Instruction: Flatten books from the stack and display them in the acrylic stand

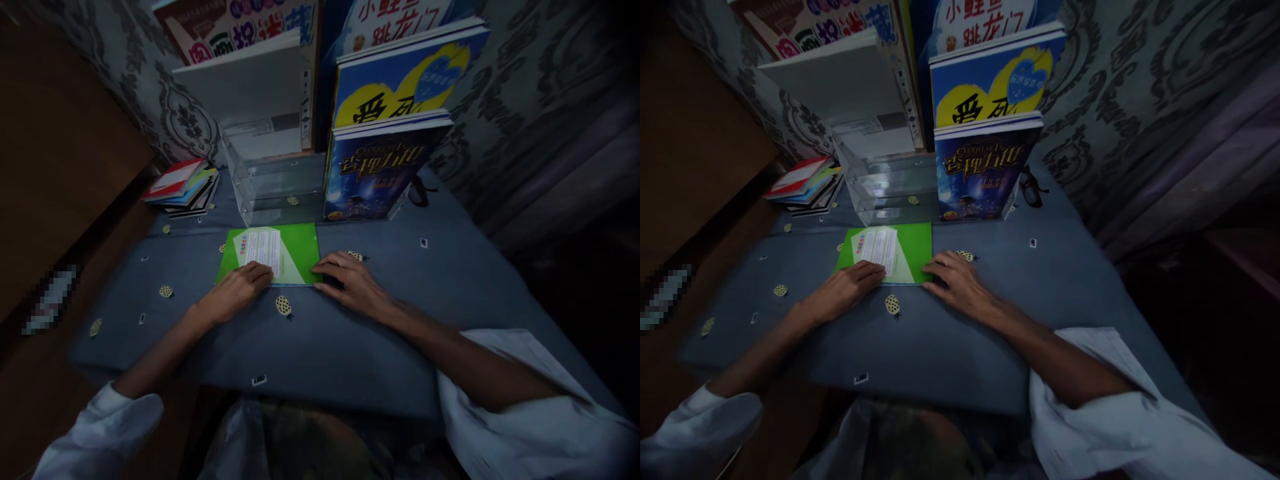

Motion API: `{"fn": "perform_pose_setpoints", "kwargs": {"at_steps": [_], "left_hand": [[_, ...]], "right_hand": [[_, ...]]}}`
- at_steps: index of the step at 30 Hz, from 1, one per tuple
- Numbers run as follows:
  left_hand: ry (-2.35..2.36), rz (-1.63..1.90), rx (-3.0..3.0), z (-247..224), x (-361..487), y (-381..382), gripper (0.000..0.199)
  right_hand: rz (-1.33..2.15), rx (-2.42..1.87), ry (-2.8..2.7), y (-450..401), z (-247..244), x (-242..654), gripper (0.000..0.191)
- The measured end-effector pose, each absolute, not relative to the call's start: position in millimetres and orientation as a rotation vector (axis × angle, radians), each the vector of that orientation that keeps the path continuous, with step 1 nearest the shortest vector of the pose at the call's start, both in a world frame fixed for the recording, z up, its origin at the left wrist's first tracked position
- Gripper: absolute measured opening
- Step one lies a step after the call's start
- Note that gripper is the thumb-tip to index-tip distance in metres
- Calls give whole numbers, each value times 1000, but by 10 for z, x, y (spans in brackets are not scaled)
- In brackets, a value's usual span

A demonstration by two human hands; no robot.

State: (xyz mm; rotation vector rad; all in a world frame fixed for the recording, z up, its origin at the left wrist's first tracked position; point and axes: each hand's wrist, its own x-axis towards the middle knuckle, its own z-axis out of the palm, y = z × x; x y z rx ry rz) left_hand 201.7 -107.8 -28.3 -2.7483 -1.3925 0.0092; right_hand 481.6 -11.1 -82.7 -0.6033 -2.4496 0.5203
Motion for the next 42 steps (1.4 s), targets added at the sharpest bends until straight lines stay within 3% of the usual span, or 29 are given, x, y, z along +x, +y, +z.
{"fn": "perform_pose_setpoints", "kwargs": {"at_steps": [8,17,34,42], "left_hand": [[-1463,-166,-2776,-281,1869,-976,32],[-1982,-158,-2430,-355,1054,-490,44],[-1831,-138,-2551,-270,1270,-1492,47],[-1803,57,-2515,-229,1306,-1519,39]], "right_hand": [[488,-554,-2444,-86,-847,4813,20],[494,-537,-2447,-85,-850,4819,21],[498,-565,-2445,-88,-853,4807,20],[500,-574,-2448,-94,-834,4807,20]]}}
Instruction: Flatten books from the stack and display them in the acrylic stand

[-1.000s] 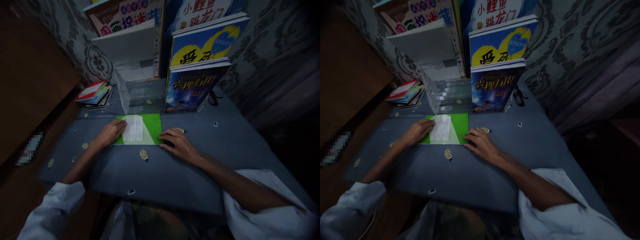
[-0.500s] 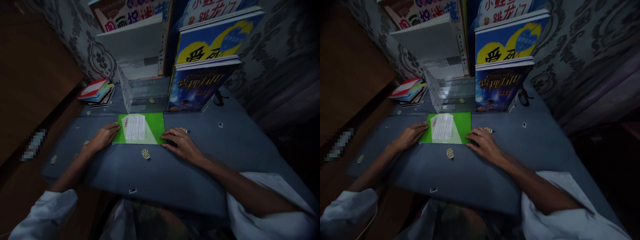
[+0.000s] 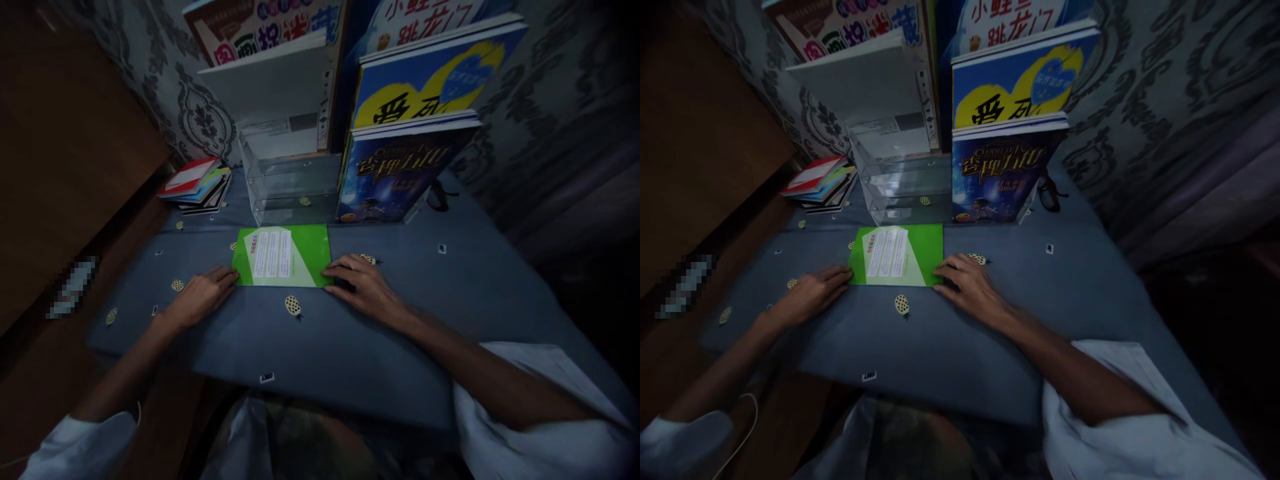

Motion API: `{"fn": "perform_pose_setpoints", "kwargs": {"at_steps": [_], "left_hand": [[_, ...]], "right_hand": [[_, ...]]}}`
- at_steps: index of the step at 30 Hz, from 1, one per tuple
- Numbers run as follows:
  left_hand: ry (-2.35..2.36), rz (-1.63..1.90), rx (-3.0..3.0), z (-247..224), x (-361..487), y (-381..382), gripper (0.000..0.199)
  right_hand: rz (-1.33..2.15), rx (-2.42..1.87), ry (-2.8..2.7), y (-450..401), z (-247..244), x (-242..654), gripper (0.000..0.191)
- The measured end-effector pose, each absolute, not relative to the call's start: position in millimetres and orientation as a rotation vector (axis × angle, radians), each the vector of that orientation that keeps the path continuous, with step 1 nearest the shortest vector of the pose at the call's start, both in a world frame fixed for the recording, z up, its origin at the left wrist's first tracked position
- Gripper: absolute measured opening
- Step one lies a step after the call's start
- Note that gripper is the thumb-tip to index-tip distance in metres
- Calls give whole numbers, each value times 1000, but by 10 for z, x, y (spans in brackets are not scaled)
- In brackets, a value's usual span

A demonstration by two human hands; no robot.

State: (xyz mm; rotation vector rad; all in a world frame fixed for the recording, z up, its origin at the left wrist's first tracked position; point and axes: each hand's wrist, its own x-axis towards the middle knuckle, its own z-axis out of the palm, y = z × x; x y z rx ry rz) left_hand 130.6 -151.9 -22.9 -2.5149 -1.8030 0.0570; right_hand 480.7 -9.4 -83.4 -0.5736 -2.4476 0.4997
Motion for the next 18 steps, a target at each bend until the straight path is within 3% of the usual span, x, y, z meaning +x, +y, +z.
{"fn": "perform_pose_setpoints", "kwargs": {"at_steps": [18], "left_hand": [[-1660,443,-2499,-200,1423,-1473,44]], "right_hand": [[482,-564,-2451,-100,-844,4808,18]]}}
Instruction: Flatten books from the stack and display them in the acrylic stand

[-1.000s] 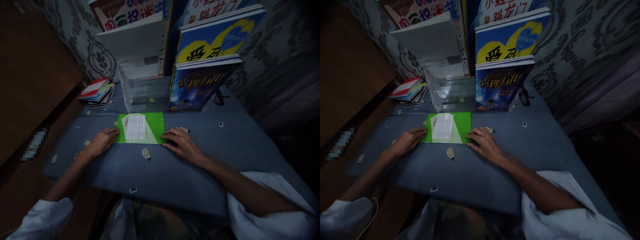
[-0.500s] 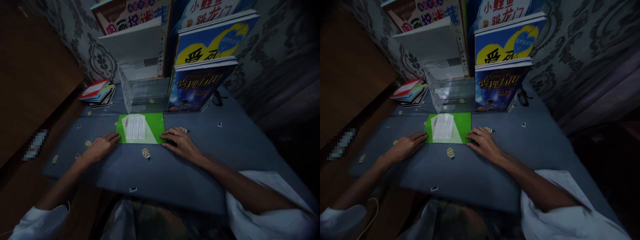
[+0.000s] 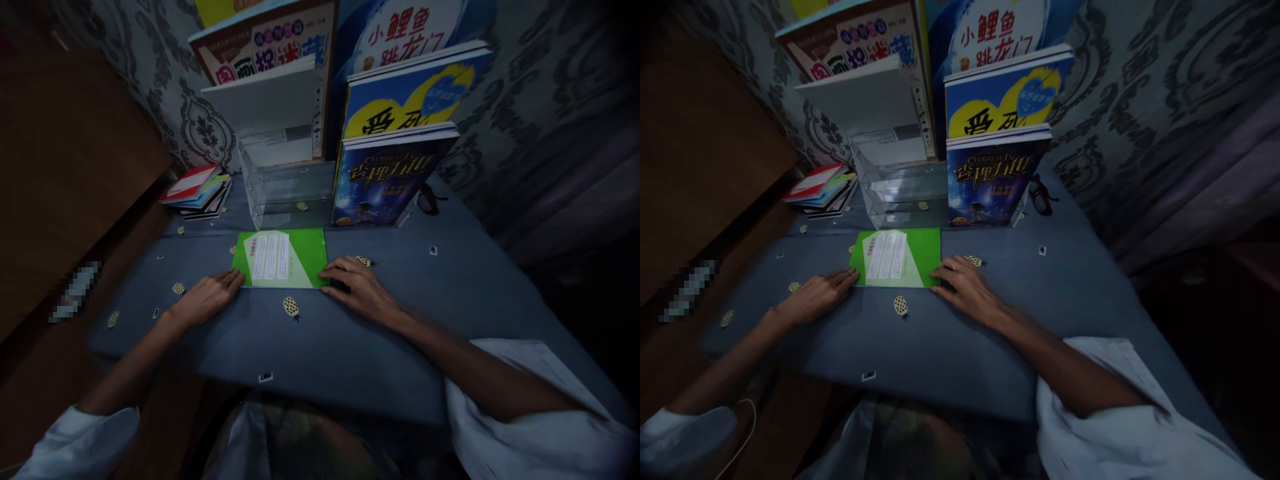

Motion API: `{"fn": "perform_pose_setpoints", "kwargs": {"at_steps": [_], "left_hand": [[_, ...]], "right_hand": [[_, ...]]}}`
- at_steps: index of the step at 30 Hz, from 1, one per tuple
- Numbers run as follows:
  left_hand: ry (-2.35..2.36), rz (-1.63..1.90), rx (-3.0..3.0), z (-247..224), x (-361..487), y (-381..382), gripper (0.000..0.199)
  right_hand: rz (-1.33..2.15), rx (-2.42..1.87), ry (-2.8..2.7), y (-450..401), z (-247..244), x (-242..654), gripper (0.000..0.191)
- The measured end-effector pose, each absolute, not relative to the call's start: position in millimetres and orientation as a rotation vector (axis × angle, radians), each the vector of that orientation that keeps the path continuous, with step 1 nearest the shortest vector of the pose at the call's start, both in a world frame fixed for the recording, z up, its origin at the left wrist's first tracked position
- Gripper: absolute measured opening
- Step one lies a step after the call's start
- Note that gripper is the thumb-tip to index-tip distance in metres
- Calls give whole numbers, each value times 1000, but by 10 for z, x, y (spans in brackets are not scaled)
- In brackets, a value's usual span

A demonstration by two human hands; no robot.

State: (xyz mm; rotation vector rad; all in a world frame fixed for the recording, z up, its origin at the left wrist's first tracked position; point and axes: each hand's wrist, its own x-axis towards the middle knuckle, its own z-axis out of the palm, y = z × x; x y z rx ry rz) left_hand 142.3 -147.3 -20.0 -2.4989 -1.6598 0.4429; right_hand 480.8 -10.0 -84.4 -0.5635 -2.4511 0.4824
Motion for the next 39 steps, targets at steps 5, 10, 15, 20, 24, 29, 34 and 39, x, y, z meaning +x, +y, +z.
{"fn": "perform_pose_setpoints", "kwargs": {"at_steps": [5,10,15,20,24,29,34,39], "left_hand": [[-1690,656,-2443,-35,1617,-1499,44],[-1717,817,-2470,158,1925,-1685,60],[-1691,864,-2610,201,2309,-1973,85],[-1657,678,-2709,31,2669,-2038,70],[-1530,633,-2682,-92,2804,-1899,48],[-1344,546,-2690,-144,2785,-1758,41],[-1291,500,-2689,-161,2719,-1667,40],[-1274,476,-2683,-176,2700,-1582,41]], "right_hand": [[457,-549,-2468,-86,-855,4819,19],[425,-548,-2471,-77,-830,4827,18],[377,-581,-2456,-89,-791,4831,18],[377,-584,-2460,-109,-791,4825,18],[414,-542,-2485,-117,-803,4814,20],[446,-490,-2491,-117,-804,4808,20],[455,-456,-2469,-116,-803,4807,22],[440,-462,-2479,-112,-808,4813,20]]}}
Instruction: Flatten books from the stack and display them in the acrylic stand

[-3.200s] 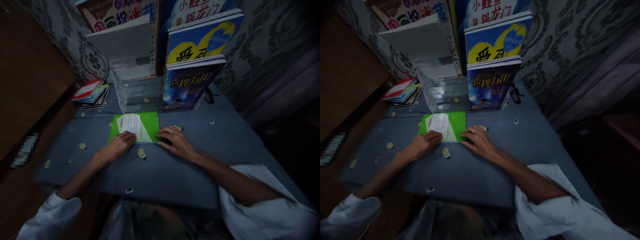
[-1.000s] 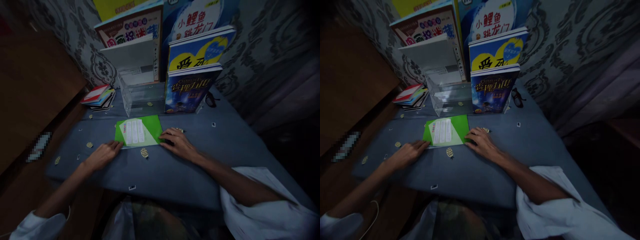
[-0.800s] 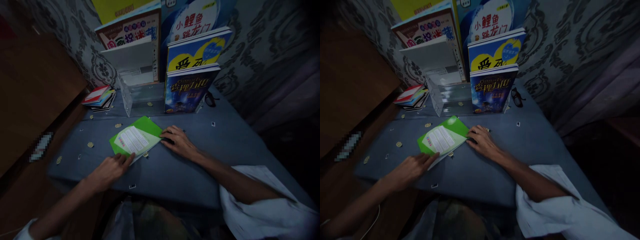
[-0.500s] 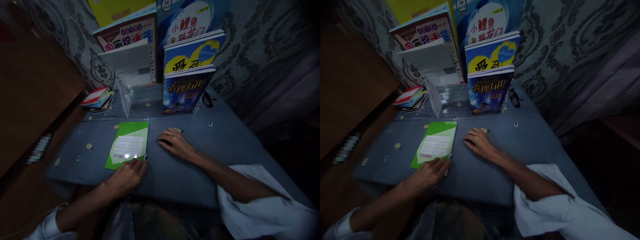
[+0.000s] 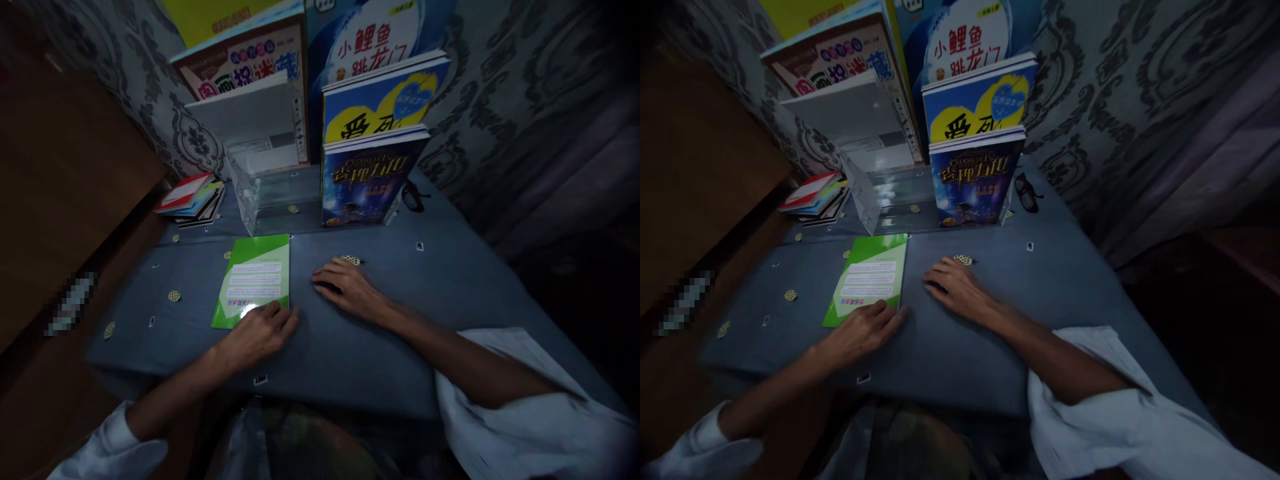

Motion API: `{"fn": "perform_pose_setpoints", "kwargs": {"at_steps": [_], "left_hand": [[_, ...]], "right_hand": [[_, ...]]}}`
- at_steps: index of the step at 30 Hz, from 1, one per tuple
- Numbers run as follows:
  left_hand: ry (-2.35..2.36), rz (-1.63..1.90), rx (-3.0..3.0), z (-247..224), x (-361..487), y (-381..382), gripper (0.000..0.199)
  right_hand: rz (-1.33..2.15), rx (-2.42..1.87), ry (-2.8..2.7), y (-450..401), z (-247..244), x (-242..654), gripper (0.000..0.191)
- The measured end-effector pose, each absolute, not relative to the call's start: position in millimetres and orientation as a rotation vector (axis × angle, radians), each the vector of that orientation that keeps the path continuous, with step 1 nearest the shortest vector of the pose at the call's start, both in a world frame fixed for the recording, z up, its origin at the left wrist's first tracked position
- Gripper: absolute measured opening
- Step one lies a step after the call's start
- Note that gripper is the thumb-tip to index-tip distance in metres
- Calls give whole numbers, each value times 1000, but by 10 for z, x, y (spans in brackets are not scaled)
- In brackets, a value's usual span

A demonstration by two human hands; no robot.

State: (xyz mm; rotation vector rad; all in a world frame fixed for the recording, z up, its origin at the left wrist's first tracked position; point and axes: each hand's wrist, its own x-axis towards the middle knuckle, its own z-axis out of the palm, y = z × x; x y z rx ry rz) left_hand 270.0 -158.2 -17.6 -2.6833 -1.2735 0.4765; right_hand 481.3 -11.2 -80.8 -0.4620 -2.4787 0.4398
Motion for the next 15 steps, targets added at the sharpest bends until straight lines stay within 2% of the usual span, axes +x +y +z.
{"fn": "perform_pose_setpoints", "kwargs": {"at_steps": [4,7,12,15], "left_hand": [[-1281,398,-2689,-185,2690,-1569,38],[-1384,234,-2722,-162,2599,-1468,46],[-1706,-55,-2602,-128,2301,-864,39],[-1808,-87,-2544,-171,2179,-430,40]], "right_hand": [[452,-470,-2485,-114,-804,4819,20],[454,-459,-2470,-116,-803,4819,21],[452,-472,-2485,-119,-802,4807,21],[458,-494,-2493,-115,-797,4802,21]]}}
